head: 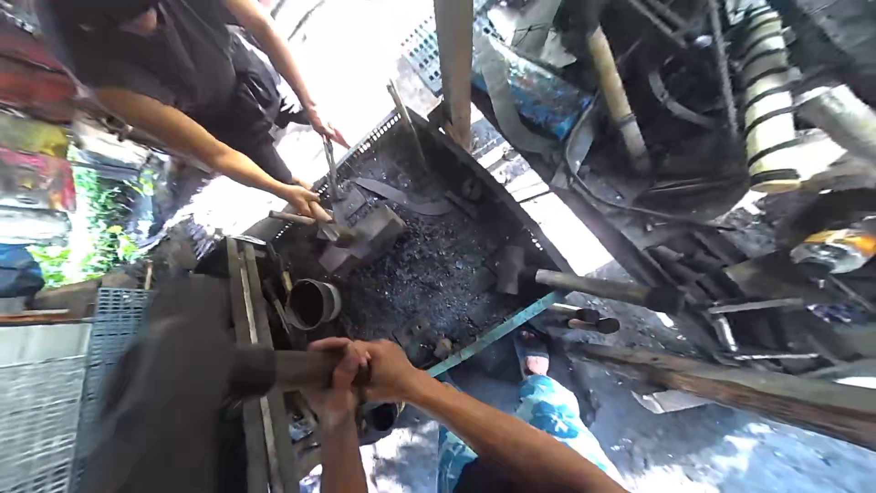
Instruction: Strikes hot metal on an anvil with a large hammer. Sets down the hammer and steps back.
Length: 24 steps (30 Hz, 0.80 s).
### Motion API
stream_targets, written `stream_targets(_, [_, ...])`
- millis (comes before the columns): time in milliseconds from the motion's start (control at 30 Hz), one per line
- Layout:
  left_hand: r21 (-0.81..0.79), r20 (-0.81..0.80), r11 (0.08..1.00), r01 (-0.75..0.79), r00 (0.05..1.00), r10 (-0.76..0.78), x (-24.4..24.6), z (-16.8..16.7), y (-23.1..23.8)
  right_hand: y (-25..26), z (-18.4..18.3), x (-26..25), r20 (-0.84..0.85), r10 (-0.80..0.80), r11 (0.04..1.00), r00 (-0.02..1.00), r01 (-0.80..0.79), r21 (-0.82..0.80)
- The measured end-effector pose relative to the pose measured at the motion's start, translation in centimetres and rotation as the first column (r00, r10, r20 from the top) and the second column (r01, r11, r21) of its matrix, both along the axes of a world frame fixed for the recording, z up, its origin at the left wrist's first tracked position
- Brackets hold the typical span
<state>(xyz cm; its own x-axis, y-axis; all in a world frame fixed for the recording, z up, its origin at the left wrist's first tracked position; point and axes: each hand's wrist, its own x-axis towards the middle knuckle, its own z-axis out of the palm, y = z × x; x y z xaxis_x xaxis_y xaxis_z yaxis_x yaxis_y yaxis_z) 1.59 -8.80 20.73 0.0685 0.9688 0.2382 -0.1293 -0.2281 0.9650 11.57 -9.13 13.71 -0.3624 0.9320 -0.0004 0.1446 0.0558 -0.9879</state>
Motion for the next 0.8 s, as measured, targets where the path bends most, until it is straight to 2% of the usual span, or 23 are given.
stream_targets(67, [0.180,-0.139,0.962,0.207,0.973,-0.183,-0.4,5.6,3.6,4.3,4.9,-0.1,-0.077,-0.036,0.973,0.996,0.052,0.225])
stream_targets(133, [0.128,-0.265,0.897,0.423,0.886,-0.380,-2.3,7.8,9.4,10.4,6.6,0.1,-0.114,-0.102,0.905,0.988,0.139,0.401])
stream_targets(167, [0.091,-0.250,0.898,0.430,0.883,-0.398,-2.8,5.7,11.8,12.8,5.3,0.3,-0.101,-0.134,0.891,0.986,0.165,0.424])
stream_targets(200, [0.045,-0.183,0.907,0.418,0.896,-0.404,-3.2,1.2,13.6,13.9,1.9,0.3,-0.054,-0.161,0.911,0.985,0.169,0.375])
stream_targets(233, [0.060,-0.108,0.925,0.376,0.923,-0.369,-3.1,-6.1,14.1,13.3,-3.1,0.2,0.007,-0.175,0.955,0.985,0.168,0.245])
stream_targets(267, [0.087,0.063,0.931,0.355,0.930,-0.361,-2.5,-14.6,14.2,11.4,-8.9,0.2,0.079,-0.159,0.987,0.984,0.156,0.042])
stream_targets(300, [-0.327,0.070,0.940,0.098,0.994,-0.079,0.1,-18.0,12.0,9.0,-14.3,0.3,0.133,-0.127,0.968,0.983,0.152,-0.198])
stream_targets(333, [-0.545,-0.031,0.836,-0.061,0.998,0.052,1.4,-21.4,10.7,6.5,-18.0,0.1,0.169,-0.106,0.904,0.980,0.165,-0.393])
stream_targets(367, [-0.605,-0.049,0.790,-0.105,0.994,0.096,1.6,-23.8,9.8,5.1,-19.6,0.4,0.218,-0.063,0.847,0.974,0.168,-0.505])
stream_targets(400, [-0.566,-0.007,0.819,-0.090,0.994,0.105,1.9,-24.2,9.3,4.8,-19.5,1.3,0.270,-0.030,0.850,0.962,0.166,-0.499])
stream_targets(433, [-0.464,0.049,0.884,-0.053,0.995,0.085,2.2,-22.3,8.6,4.7,-17.8,2.2,0.290,-0.015,0.892,0.957,0.144,-0.428])
stream_targets(467, [-0.356,0.087,0.934,-0.022,0.995,0.057,2.4,-18.9,7.2,4.0,-15.1,2.7,0.283,-0.016,0.936,0.959,0.114,-0.333])
stream_targets(533, [-0.148,0.092,0.989,0.022,0.996,-0.008,2.0,-10.4,4.2,2.6,-8.1,2.6,0.178,-0.056,0.986,0.982,0.083,-0.145])
stream_targets(600, [0.055,-0.029,0.996,0.073,0.997,-0.071,1.5,-2.2,3.2,3.1,-0.7,2.7,0.016,-0.089,0.995,0.996,0.088,0.042])
stream_targets(667, [0.201,-0.204,0.974,0.102,0.977,-0.061,1.4,4.7,3.5,5.0,5.7,2.7,-0.065,-0.057,0.977,0.996,0.069,0.200])
stream_targets(733, [0.334,-0.276,0.931,0.145,0.960,-0.051,1.6,8.9,5.7,8.3,9.1,2.0,-0.095,-0.074,0.926,0.993,0.104,0.363])
stream_targets(767, [0.379,-0.273,0.910,0.169,0.960,-0.064,1.8,9.4,7.7,10.4,9.2,1.6,-0.117,-0.106,0.888,0.988,0.147,0.435])
stream_targets(800, [0.401,-0.261,0.898,0.183,0.962,-0.080,1.9,8.2,9.9,12.4,7.9,1.4,-0.116,-0.143,0.869,0.983,0.180,0.461])
